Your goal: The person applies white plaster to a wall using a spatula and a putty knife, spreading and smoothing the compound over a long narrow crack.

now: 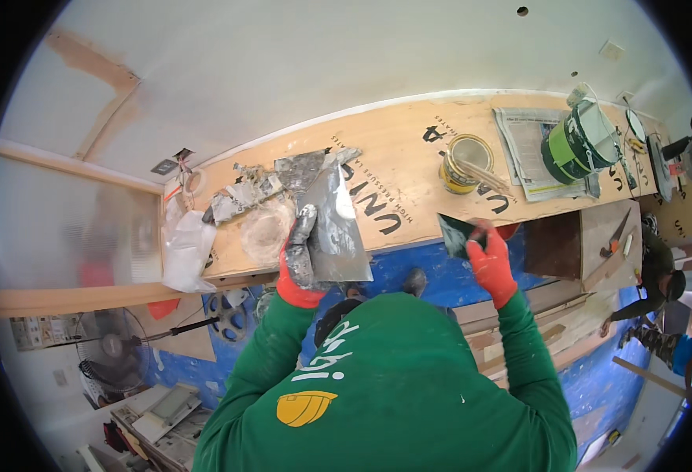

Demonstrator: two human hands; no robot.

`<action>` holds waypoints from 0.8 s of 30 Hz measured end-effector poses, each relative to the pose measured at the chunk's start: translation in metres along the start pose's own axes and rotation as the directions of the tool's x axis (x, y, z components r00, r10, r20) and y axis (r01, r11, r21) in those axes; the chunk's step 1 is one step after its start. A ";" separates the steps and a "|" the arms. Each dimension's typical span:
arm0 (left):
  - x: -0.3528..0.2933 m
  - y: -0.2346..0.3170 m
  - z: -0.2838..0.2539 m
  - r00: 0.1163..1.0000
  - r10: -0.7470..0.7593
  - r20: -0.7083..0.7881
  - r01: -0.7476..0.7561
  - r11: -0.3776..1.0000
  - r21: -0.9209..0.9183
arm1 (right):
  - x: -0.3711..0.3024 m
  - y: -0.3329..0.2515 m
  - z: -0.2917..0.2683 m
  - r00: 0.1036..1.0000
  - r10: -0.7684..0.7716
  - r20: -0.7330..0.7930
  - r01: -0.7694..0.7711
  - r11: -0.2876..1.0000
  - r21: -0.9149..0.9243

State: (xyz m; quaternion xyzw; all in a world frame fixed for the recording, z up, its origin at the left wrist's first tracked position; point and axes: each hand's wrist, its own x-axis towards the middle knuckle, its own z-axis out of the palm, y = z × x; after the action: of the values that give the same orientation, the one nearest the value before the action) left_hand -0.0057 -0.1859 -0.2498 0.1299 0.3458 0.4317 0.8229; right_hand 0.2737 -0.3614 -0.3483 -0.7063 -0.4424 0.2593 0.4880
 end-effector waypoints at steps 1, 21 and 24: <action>0.000 -0.002 0.001 1.000 0.017 -0.018 -0.017 1.000 -0.003 | -0.001 0.022 -0.009 0.990 0.137 -0.040 -0.134 0.988 0.077; 0.111 -0.045 -0.039 0.737 -0.461 0.494 0.565 0.821 -0.077 | 0.166 -0.075 -0.061 0.998 0.013 0.064 0.032 0.750 -0.661; 0.128 -0.080 -0.025 0.685 -0.452 0.572 0.595 0.799 -0.081 | 0.170 -0.087 -0.069 0.998 0.005 0.066 0.034 0.815 -0.578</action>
State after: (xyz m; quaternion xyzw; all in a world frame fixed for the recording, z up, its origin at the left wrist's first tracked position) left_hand 0.0769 -0.1333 -0.3673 0.0280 0.0699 0.1649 0.9834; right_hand 0.3775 -0.2324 -0.2304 -0.8092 -0.5210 0.1314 0.2377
